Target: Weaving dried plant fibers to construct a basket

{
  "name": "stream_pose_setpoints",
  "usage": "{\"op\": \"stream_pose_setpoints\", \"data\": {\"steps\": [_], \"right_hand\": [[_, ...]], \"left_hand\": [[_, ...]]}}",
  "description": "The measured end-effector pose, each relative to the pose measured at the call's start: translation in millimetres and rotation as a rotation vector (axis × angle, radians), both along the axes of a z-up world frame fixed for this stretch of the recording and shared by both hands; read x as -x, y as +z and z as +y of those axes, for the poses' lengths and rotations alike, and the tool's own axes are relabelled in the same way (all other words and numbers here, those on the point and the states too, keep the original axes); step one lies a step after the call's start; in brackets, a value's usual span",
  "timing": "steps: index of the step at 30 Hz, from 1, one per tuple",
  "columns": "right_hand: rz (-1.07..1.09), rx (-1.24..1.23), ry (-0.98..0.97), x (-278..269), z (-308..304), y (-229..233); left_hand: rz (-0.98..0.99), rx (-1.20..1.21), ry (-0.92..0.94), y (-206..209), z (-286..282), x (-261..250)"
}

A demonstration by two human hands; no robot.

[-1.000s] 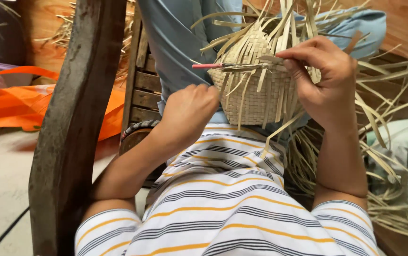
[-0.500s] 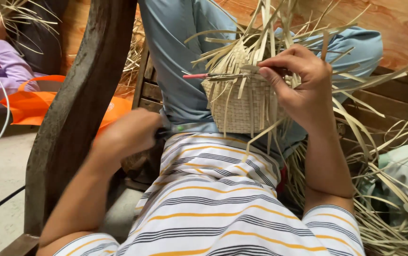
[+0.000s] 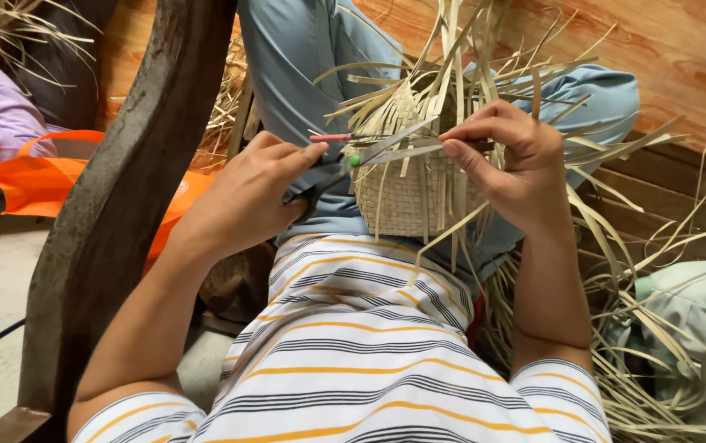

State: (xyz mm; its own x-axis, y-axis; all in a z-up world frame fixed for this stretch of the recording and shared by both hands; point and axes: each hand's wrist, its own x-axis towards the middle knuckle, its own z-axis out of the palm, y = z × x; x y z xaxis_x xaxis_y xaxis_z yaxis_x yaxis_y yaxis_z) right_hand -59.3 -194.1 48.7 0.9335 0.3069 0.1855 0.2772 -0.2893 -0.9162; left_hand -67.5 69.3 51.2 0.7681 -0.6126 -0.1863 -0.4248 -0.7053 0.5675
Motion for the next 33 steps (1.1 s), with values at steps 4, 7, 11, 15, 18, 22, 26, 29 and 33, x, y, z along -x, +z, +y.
{"op": "stream_pose_setpoints", "data": {"steps": [4,7,11,15,18,22,26,29,33], "right_hand": [[-0.014,0.020,0.047,-2,3,3],[-0.022,0.026,0.070,-2,3,3],[0.001,0.046,0.098,-2,2,3],[0.015,0.036,0.104,-2,1,1],[0.006,0.019,0.108,-2,1,0],[0.015,0.016,0.093,-1,-1,-3],[0.011,-0.020,0.074,-1,-3,-6],[0.014,-0.027,0.055,0,-2,-7],[0.018,-0.054,0.034,0,-3,-12]], "left_hand": [[-0.006,0.006,-0.035,-4,-2,-1],[-0.015,0.001,-0.061,-2,-3,-2],[-0.019,0.003,-0.058,-2,-2,-2],[-0.014,-0.003,-0.058,-2,-2,-2],[-0.016,-0.016,-0.044,-4,-3,-2],[-0.016,-0.010,-0.042,-5,-4,-2],[0.010,-0.014,-0.031,-4,-5,-2],[0.016,-0.016,-0.025,-3,-5,-1],[0.044,-0.032,0.007,-3,-4,-1]]}}
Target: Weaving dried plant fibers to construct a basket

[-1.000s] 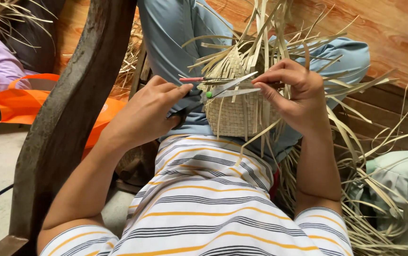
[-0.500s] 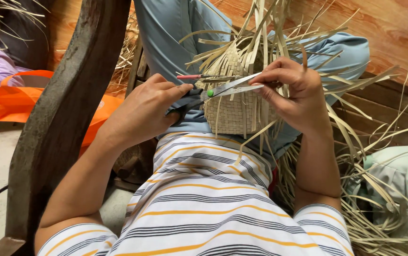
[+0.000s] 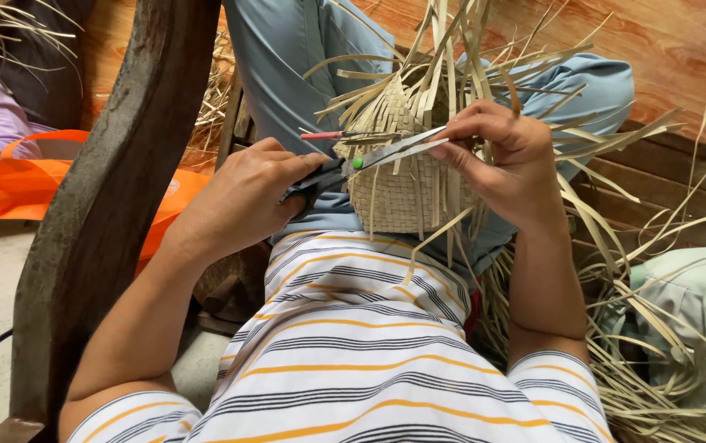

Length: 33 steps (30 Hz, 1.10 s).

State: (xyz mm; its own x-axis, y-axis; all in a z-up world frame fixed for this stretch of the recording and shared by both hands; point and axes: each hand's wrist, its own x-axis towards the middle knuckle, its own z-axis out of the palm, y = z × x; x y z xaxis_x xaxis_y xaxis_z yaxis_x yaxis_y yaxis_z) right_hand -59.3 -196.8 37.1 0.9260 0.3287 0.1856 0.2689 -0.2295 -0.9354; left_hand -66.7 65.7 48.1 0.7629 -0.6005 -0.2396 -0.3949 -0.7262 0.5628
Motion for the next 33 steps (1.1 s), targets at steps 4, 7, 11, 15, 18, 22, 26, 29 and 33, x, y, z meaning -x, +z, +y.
{"op": "stream_pose_setpoints", "data": {"steps": [4,7,11,15,18,22,26,29,33], "right_hand": [[0.016,-0.074,-0.010,-4,3,-1],[0.014,-0.040,-0.029,-5,2,-2],[0.042,0.030,-0.133,-2,0,2],[-0.012,0.108,-0.176,-2,1,10],[-0.009,0.132,-0.202,-1,4,14],[-0.020,0.205,-0.205,0,4,8],[0.067,0.178,-0.229,0,4,-4],[0.086,0.171,-0.234,-1,5,-6],[0.097,0.188,-0.259,1,9,-2]], "left_hand": [[0.011,0.043,-0.005,3,4,-3],[0.024,0.038,0.011,11,9,-2],[0.296,-0.161,0.086,24,28,-1],[0.737,-0.182,0.024,22,41,-9],[0.628,-0.248,-0.013,-34,57,-5],[0.321,-0.420,-0.045,-99,51,5],[0.150,-0.129,-0.129,-119,26,10],[0.066,-0.220,-0.161,-133,5,17],[0.111,-0.278,-0.198,-155,-10,20]]}}
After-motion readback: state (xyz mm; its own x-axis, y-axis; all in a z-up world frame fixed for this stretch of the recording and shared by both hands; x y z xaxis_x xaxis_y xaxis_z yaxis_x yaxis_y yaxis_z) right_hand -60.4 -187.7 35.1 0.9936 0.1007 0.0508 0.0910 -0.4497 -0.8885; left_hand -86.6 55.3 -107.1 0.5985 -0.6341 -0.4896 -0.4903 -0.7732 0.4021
